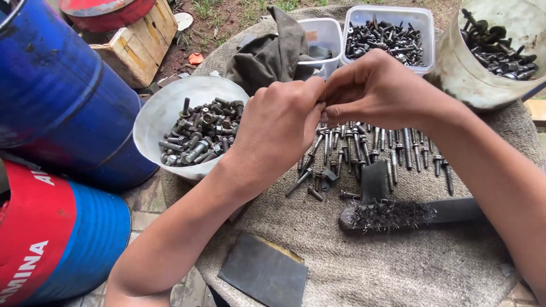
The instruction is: The person scrubs a small metal fastener with a wire brush, then wipes it with a cloth. The person repeats this process with another fastener, scrubbing and wiping each one individually.
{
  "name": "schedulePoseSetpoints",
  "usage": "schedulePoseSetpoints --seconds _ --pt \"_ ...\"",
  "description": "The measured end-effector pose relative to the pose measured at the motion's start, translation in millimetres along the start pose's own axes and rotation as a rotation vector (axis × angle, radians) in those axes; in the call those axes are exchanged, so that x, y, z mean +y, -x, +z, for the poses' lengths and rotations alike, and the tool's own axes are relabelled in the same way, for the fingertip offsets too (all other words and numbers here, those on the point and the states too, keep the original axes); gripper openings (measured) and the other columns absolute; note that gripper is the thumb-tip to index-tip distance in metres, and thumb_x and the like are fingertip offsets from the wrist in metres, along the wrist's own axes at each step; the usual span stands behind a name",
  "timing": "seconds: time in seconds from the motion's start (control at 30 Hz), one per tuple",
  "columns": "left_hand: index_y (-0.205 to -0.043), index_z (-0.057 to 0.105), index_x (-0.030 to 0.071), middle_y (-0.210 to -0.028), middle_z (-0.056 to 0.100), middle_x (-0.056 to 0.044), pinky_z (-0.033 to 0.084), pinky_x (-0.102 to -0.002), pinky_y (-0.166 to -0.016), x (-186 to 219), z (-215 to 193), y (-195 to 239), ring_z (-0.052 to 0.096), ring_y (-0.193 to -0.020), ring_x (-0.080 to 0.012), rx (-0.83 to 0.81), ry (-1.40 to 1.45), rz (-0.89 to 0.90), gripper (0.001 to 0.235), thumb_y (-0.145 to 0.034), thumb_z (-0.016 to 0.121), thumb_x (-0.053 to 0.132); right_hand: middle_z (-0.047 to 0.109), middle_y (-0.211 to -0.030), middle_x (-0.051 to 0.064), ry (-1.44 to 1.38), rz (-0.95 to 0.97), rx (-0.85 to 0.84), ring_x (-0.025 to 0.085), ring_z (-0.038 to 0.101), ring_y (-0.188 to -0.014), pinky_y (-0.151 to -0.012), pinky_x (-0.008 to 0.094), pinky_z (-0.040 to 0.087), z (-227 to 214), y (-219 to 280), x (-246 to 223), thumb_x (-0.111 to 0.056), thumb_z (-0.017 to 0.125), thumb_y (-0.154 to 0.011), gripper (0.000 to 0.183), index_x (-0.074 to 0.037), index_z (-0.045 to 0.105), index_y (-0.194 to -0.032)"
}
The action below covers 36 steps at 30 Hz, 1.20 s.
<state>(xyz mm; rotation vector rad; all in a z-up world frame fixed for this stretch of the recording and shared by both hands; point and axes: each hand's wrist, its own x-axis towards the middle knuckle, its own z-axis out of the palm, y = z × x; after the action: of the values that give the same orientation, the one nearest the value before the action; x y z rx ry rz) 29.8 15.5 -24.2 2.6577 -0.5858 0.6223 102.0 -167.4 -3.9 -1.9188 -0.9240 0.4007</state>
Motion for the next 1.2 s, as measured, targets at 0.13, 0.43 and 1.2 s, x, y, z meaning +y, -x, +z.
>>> schedulePoseSetpoints --seconds 0.13,0.43,1.2 --pt "-0.096 0.051 0.006 -0.075 0.070 -0.013 0.042 -0.052 -0.042 6.8 -22.8 1.7 0.065 -0.060 -0.0426 0.027 -0.022 -0.054 0.014 -0.103 0.060 0.014 0.074 -0.074 0.003 0.140 -0.181 0.055 0.005 0.059 -0.066 -0.057 0.020 0.050 17.2 -7.8 28.6 -0.003 0.083 -0.086 0.007 -0.002 0.078 -0.091" --pt "-0.090 0.059 0.002 -0.073 0.065 -0.008 0.044 -0.037 -0.058 -27.5 -97.9 22.2 0.061 -0.063 -0.0204 0.329 0.074 0.148 0.022 -0.097 0.079 0.001 0.073 -0.086 0.007 0.725 -0.323 0.064 0.031 0.069 -0.069 -0.060 0.047 0.051 52.4 -23.9 57.9 -0.020 0.076 -0.090 0.015 -0.012 0.080 -0.102" --pt "-0.113 0.067 0.011 -0.113 0.074 -0.012 0.011 -0.080 -0.114 -77.3 -71.8 39.6 0.041 -0.136 -0.0372 -0.318 -0.143 -0.207 0.033 -0.089 0.050 0.026 0.067 -0.118 0.013 0.713 -0.414 -0.056 0.031 0.068 -0.100 -0.081 0.047 0.056 59.8 -50.1 -25.5 -0.022 0.064 -0.094 0.041 -0.012 0.067 -0.134"
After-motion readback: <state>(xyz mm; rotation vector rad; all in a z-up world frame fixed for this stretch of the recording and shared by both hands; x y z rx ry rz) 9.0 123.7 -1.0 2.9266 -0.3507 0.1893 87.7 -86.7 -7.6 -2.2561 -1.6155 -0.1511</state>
